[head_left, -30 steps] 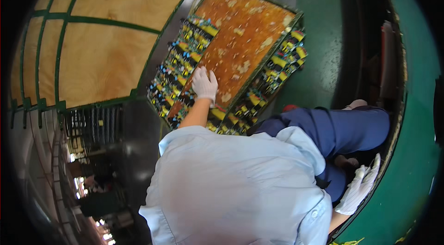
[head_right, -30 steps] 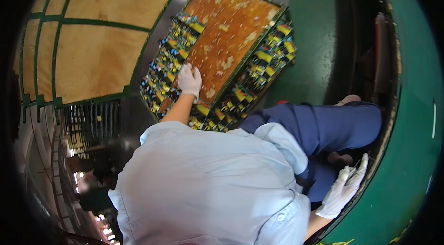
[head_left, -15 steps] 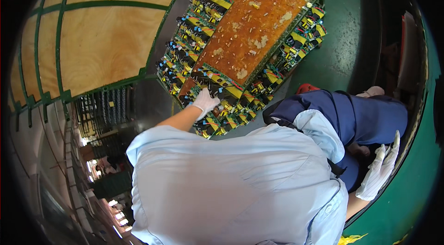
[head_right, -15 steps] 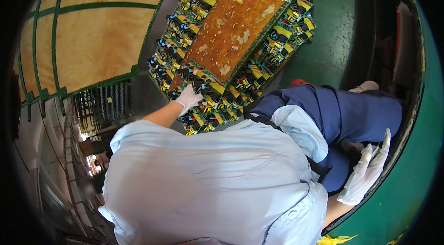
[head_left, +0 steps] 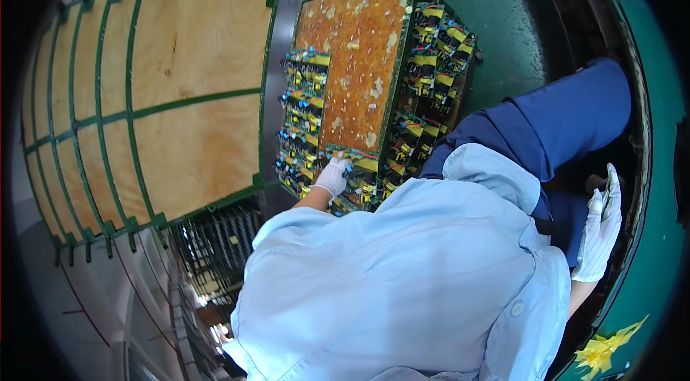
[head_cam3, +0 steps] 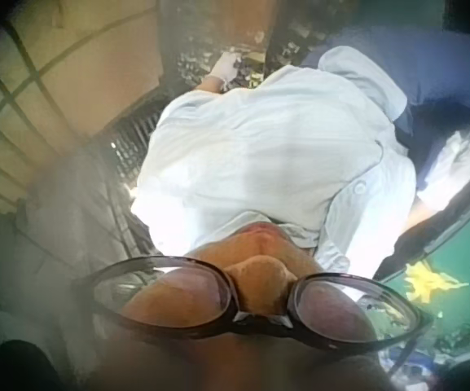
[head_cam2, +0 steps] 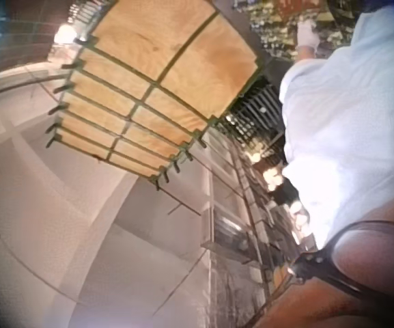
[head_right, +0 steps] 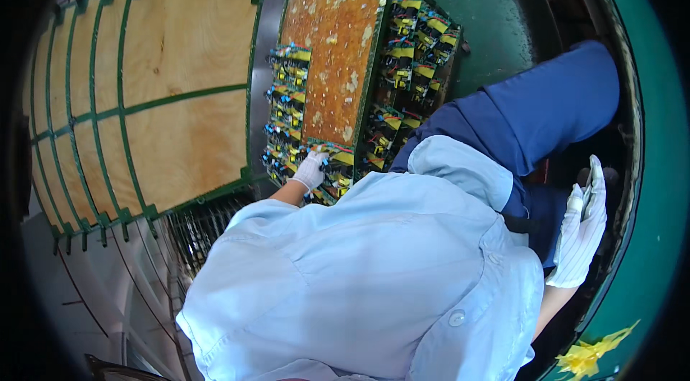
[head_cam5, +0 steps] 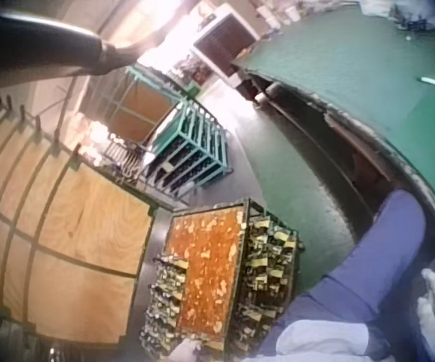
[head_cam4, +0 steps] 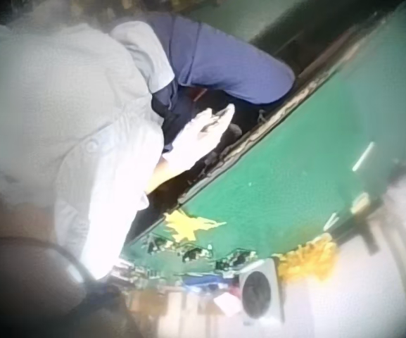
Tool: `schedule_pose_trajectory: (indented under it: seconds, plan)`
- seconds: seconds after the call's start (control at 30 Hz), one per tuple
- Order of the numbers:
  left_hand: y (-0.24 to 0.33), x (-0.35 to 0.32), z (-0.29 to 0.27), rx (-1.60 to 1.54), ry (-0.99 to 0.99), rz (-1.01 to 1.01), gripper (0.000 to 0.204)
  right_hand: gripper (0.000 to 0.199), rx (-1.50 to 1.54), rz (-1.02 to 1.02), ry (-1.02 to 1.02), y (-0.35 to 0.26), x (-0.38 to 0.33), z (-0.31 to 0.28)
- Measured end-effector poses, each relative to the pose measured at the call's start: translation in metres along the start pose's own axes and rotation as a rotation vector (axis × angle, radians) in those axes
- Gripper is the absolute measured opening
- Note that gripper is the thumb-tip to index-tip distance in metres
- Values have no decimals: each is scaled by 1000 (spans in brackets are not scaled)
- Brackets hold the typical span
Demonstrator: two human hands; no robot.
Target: Assembling and inspecting electronic components on printed circuit boards at a factory workbench.
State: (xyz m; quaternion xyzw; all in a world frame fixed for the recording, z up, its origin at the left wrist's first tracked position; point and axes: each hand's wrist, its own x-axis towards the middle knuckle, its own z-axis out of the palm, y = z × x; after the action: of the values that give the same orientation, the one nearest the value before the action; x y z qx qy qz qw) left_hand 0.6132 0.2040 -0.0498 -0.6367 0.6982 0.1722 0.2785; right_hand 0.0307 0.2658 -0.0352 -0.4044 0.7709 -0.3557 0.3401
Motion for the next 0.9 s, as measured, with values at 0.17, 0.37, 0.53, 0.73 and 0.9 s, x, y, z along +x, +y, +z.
schedule_pose_trajectory:
  seconds: [0.17, 0.37, 0.53, 0.73, 0.9]
  plan:
    - [-6, 12, -13, -52, 219, -44, 53, 41, 12, -60, 81, 18, -7, -2]
    - [98, 70, -189, -1123, 506, 182, 35, 43, 9, -64, 155, 9, -4, 1]
    - [185, 117, -269, -1459, 197, 650, 32, 47, 173, -76, 260, -21, -9, -8]
    - [423, 212, -260, -1655, -561, 1044, 31, 58, 210, -160, 757, -9, -14, 10]
    - [557, 226, -229, -1658, -1292, 1006, 32, 46, 367, -149, 1021, -7, -12, 25]
